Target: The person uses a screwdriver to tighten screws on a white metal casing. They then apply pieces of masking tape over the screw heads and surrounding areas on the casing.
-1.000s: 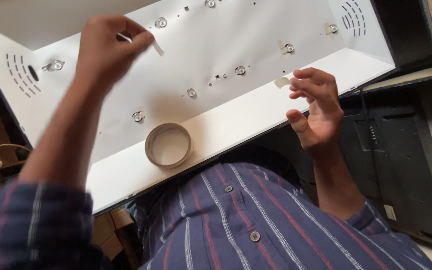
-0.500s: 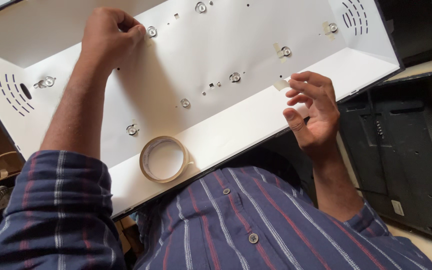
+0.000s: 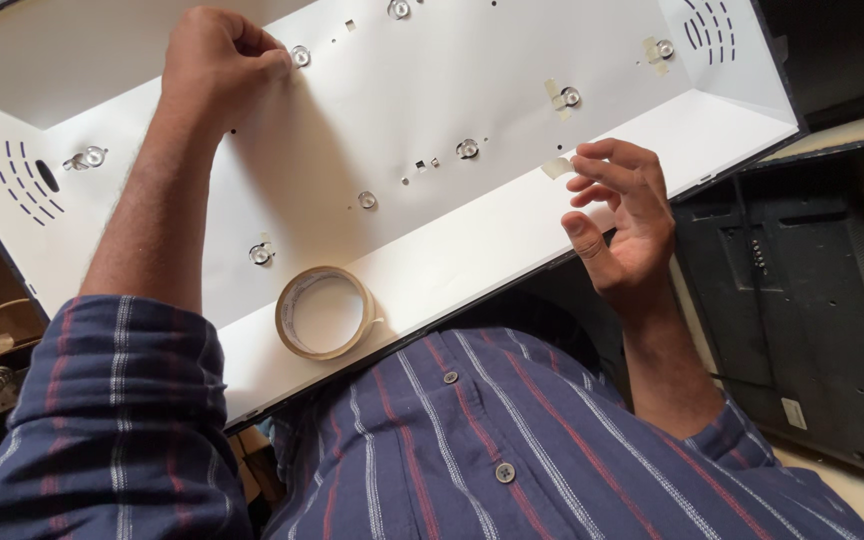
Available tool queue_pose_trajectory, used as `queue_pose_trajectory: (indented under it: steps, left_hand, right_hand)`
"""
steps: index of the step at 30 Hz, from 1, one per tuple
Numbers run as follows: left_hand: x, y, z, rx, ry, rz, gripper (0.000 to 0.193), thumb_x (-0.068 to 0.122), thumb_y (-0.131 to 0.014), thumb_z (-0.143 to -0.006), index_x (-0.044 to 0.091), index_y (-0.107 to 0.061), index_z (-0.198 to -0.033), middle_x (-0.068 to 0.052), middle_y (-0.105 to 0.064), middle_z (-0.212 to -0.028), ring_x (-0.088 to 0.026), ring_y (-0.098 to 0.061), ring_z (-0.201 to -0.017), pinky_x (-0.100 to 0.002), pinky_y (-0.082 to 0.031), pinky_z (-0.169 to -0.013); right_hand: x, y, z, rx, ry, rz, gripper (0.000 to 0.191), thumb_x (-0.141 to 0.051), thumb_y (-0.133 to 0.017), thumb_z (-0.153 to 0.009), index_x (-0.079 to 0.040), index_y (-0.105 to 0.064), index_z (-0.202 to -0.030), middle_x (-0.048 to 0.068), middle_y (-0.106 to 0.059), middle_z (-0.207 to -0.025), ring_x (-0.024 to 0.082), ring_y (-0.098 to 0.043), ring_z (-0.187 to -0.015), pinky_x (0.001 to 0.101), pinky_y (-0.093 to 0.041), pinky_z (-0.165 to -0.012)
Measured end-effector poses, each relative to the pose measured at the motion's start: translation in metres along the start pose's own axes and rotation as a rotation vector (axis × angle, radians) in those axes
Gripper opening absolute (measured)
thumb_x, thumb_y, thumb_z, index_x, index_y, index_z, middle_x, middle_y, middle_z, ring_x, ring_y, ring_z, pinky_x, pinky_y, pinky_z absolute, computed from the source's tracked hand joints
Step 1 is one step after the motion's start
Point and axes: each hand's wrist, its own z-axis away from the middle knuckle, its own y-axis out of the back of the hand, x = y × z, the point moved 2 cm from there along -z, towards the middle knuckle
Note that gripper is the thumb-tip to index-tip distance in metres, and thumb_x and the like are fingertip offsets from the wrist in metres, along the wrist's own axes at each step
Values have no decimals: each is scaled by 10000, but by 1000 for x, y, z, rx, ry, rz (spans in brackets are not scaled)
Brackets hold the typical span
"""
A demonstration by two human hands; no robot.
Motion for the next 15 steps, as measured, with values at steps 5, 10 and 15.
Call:
queue_pose_trajectory:
  steps: [5, 10, 15]
  left_hand:
    - [1, -2, 0, 37, 8, -21, 83, 155, -767, -849, 97, -815, -883, -46, -761, -802, -122, -698, -685, -296, -562, -657]
    - [-1, -4, 1, 64, -22, -4, 108, 166, -824, -808, 93, -808, -886, -41, -760, -805, -115, -708, -688, -286, -573, -679]
    - [-8, -10, 1, 88, -38, -7, 135, 176, -844, -793, 95, -782, -880, -30, -757, -824, -124, -714, -729, -291, -573, -698]
  right_hand:
    - [0, 0, 0, -4, 9, 9, 365, -245, -722, -1058, -110, -618, -1380, 126, -525, -1408, 178, -636, -1131, 316, -589, -936]
    - [1, 0, 0, -5, 11, 8, 363, -240, -722, -1057, -109, -618, -1380, 127, -525, -1407, 176, -636, -1130, 317, -589, -935]
    - [0, -1, 0, -6, 17, 28, 354, -240, -718, -1060, -109, -620, -1373, 127, -528, -1408, 173, -640, -1126, 314, -593, -929]
